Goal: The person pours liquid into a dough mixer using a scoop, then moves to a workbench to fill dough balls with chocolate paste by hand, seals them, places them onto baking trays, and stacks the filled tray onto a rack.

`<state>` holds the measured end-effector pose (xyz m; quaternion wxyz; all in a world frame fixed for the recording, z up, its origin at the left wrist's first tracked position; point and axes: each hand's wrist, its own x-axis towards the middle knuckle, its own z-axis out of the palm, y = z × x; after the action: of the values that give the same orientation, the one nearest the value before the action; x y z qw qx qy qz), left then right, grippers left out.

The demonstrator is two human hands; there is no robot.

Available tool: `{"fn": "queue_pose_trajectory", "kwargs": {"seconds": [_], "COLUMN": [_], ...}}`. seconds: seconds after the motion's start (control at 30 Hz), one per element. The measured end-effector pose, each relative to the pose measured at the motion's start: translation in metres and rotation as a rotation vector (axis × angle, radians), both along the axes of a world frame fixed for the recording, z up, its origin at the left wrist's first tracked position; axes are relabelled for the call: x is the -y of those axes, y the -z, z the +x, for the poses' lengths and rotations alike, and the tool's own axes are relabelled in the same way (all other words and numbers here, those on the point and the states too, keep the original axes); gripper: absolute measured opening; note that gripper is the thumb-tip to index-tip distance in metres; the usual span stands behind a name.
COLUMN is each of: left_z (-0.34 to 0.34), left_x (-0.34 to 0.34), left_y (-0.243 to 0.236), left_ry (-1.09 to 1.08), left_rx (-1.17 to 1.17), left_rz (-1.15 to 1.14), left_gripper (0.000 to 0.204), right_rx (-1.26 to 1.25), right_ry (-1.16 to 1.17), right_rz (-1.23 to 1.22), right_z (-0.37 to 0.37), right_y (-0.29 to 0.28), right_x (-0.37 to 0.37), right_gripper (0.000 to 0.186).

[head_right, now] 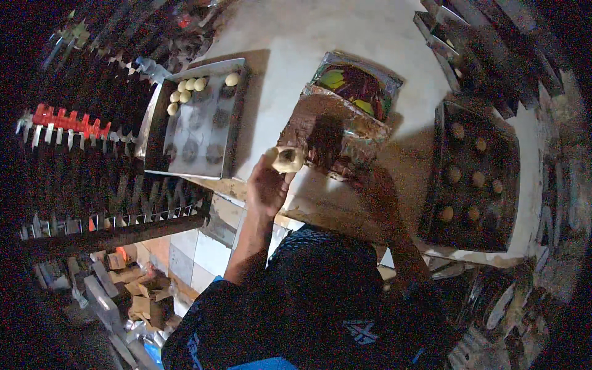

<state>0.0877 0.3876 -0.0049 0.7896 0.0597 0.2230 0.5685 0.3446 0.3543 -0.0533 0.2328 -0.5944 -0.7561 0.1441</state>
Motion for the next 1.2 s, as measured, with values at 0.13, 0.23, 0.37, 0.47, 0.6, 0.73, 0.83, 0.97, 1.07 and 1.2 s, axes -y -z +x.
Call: {"fn": "queue_pose_trajectory", "kwargs": {"seconds": [0.13,0.23,0.37,0.47,0.6,0.73,0.83,0.97,1.07,1.2], "left_z": [-0.004,-0.009,-0.051,-0.077,-0.123,-0.125,-0.111,-0.091,-0.051,0.009], "left_x": [0.036,0.078,0.137,0.187,0.222,0.243,0.247,0.247,0.236,0.208], "left_y": [-0.019,-0.031,-0.048,-0.058,-0.062,-0.066,-0.073,-0.085,-0.085,-0.08], "left_ry": [-0.011,-0.226,-0.43,-0.475,-0.445,-0.67,-0.882,-0.637,-0.458,-0.159], "left_rx": [-0.179,-1.254,-1.549,-0.671,-0.782,-1.18,-1.483,-1.769,-0.952,-0.323], "left_rz": [0.115,0.673,0.775,0.505,0.739,0.922,1.003,1.006,0.735,0.713], "left_gripper": [0.046,0.065,0.075,0.074,0.056,0.031,0.033,0.072,0.077,0.043], "right_rx": [-0.608,-0.47,-0.43,-0.396,-0.556,-0.929,-0.819,-0.482,-0.459,-0.57], "right_ry": [-0.118,-0.145,-0.158,-0.229,-0.458,-0.37,-0.396,-0.341,-0.306,-0.124], "right_rz": [-0.04,0.197,0.323,0.523,0.329,-0.537,0.024,0.187,0.424,0.274], "right_z": [-0.083,-0.147,-0.206,-0.226,-0.232,-0.234,-0.232,-0.212,-0.178,-0.101], "right_y": [-0.046,-0.093,-0.144,-0.164,-0.177,-0.183,-0.188,-0.196,-0.198,-0.202], "right_x": [0.007,0.027,0.074,0.11,0.154,0.18,0.194,0.203,0.194,0.183], "right_gripper": [0.03,0.04,0.03,0.02,0.026,0.03,0.029,0.034,0.031,0.027]}}
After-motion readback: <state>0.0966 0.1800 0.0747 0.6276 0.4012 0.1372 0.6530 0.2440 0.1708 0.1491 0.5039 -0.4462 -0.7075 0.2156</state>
